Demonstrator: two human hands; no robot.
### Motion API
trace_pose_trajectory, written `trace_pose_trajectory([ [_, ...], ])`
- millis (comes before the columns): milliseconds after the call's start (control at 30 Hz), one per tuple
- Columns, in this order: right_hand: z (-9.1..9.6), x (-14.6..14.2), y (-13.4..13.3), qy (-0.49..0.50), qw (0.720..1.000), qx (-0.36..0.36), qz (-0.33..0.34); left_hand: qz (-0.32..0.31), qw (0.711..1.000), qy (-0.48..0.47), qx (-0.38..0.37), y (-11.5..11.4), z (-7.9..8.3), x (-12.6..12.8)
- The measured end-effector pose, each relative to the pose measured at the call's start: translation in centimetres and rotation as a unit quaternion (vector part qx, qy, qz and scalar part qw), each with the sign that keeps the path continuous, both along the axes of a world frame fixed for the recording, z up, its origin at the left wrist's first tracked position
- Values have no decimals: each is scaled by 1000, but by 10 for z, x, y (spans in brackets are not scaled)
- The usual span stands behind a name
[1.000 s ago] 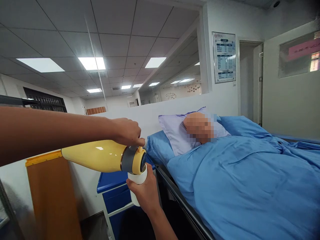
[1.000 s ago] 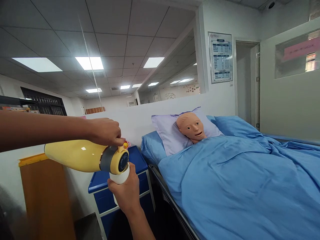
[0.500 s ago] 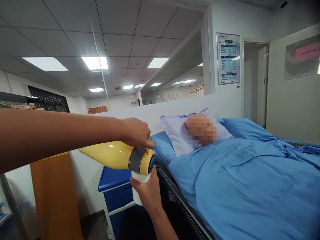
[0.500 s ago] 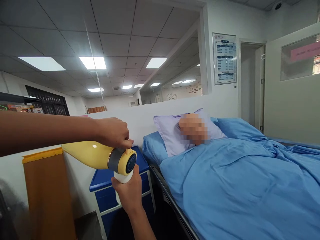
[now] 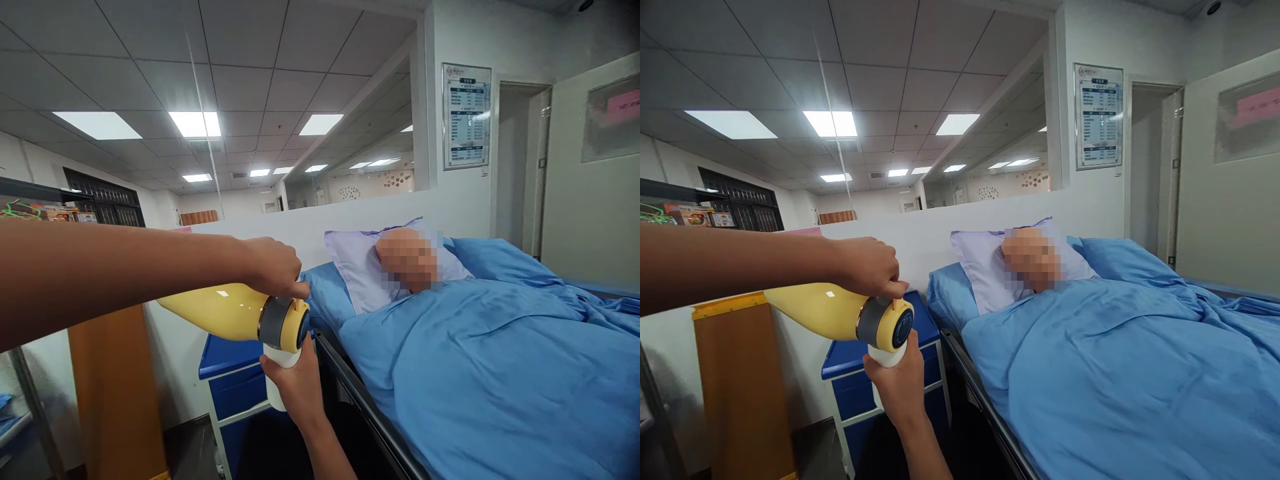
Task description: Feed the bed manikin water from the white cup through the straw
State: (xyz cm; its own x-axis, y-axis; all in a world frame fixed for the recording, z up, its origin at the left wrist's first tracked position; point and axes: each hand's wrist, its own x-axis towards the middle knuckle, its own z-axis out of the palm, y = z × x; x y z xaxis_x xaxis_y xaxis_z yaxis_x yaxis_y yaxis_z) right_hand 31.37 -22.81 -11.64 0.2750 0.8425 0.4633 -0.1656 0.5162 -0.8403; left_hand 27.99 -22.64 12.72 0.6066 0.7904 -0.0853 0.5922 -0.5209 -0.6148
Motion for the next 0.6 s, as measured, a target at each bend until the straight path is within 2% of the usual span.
trace_pose_trajectory([
  [600, -2, -7, 0, 8, 1000, 8, 4, -4, 1000, -12, 0, -2, -3, -9],
])
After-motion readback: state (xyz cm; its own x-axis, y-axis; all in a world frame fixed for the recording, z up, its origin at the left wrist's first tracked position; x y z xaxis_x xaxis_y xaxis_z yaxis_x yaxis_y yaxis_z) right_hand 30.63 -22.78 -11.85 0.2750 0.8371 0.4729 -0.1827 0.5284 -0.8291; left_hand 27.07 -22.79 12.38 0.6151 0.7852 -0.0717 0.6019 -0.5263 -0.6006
